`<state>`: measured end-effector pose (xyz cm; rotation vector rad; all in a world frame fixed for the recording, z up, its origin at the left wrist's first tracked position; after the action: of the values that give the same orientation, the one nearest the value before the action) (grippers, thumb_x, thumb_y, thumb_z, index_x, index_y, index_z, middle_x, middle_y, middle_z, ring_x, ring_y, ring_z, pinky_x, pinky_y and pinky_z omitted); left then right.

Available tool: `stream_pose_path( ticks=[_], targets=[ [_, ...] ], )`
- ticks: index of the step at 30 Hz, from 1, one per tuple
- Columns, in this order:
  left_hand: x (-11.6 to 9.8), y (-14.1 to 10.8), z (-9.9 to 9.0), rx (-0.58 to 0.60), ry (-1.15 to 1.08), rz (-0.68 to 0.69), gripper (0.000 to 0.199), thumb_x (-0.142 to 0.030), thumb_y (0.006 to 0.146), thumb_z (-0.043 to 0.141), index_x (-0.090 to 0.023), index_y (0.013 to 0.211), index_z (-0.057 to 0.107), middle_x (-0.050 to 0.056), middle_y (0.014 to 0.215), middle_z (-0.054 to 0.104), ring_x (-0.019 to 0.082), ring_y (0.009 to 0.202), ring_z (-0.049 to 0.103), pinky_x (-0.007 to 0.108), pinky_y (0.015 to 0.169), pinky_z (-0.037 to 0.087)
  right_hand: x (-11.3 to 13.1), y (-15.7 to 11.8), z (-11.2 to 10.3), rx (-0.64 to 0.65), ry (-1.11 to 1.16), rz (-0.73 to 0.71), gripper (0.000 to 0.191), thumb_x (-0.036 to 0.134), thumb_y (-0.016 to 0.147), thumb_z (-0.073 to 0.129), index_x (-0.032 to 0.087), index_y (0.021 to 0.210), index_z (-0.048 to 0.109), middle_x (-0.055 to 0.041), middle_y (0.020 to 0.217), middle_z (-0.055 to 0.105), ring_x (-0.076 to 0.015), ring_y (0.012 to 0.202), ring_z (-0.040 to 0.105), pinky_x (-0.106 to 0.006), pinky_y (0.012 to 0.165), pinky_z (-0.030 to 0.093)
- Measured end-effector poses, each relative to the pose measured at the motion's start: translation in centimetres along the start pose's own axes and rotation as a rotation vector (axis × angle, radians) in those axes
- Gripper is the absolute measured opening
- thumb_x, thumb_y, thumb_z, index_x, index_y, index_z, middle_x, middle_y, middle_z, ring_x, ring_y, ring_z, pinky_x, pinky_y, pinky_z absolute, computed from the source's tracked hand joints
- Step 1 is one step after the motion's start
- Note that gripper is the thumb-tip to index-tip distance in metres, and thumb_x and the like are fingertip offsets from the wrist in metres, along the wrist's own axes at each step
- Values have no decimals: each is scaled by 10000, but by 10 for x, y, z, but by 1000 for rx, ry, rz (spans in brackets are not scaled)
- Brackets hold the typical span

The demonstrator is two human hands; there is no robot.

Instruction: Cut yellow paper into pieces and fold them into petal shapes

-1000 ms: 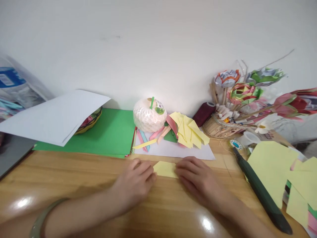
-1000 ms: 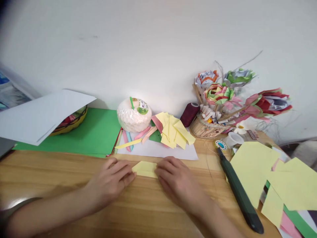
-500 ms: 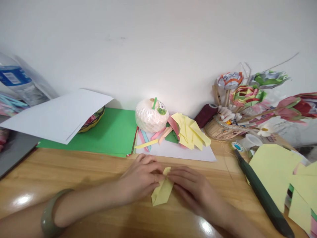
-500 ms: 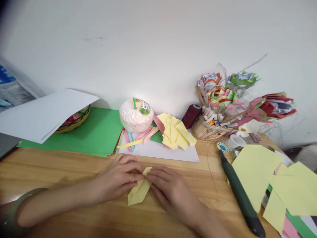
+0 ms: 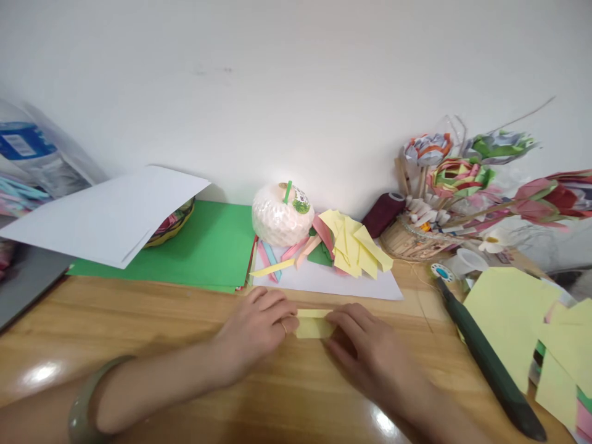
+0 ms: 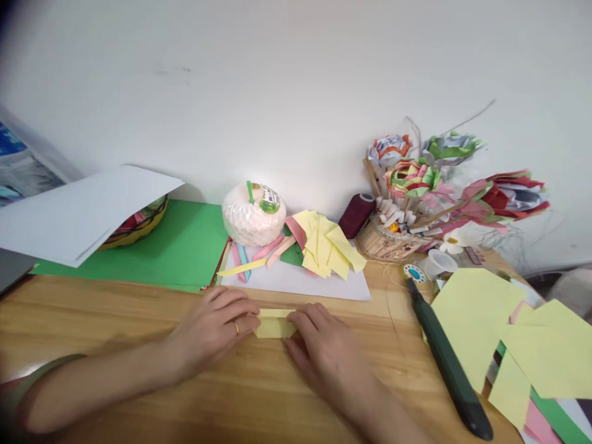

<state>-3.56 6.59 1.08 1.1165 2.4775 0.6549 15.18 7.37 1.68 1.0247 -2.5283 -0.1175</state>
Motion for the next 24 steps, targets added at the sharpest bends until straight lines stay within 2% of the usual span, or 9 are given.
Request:
stream_pose_path(
  ticks=[2, 6, 10, 14, 19, 24],
  targets=[
    [2, 0, 0, -22, 42, 24, 144, -148, 905, 484, -167, 835, 607, -1, 838, 654, 155, 829, 527, 306, 714, 334, -3, -1, 1, 23, 53, 25, 198, 165, 827, 531, 175, 1025, 522, -76, 964, 570, -200, 876, 547, -355, 725, 492],
    [1, 1, -1, -10, 56, 68, 152, -193, 895, 505, -138, 795, 606, 8, 764, 631, 159, 787, 540, 312, 684, 355, -7, 0, 2, 23, 121, 33, 203, 153, 832, 532, 178, 1033, 543, -80, 981, 542, -180, 878, 542, -325, 744, 486],
    [-2, 0, -1, -23, 107, 148, 137, -118, 867, 538, -127, 743, 595, 20, 812, 644, 163, 806, 541, 312, 690, 372, -4, 3, -3, -3, 55, -94, 128, 164, 877, 482, 170, 954, 583, -68, 882, 567, -176, 829, 536, -318, 704, 474],
    [0, 1, -1, 15, 115, 195, 100, -116, 870, 539, -128, 808, 616, 24, 841, 661, 169, 842, 544, 314, 744, 393, 0, 7, -8, -4, -22, -177, 147, 167, 899, 449, 160, 861, 591, -55, 786, 581, -162, 753, 528, -304, 653, 461],
    [3, 4, -4, 25, 51, 123, 170, -186, 912, 474, -179, 842, 628, -7, 776, 678, 164, 858, 561, 315, 759, 392, -3, 6, -6, -15, -10, -132, 152, 166, 900, 443, 166, 820, 572, -49, 772, 575, -153, 743, 532, -284, 639, 452],
    [7, 6, -3, 0, -155, -99, 130, -203, 861, 556, -207, 765, 643, -45, 804, 693, 152, 840, 557, 312, 754, 381, -10, 5, 0, -24, 84, -47, 136, 170, 898, 435, 179, 827, 550, -52, 818, 568, -158, 774, 539, -287, 669, 451]
  ],
)
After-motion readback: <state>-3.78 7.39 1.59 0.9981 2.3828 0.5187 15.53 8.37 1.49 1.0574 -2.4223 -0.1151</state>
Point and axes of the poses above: each hand's wrist, its own y-axis towards the middle knuckle, its own z-axis out of the palm, x = y × z, the point moved 3 cm from there along y, towards the middle knuckle
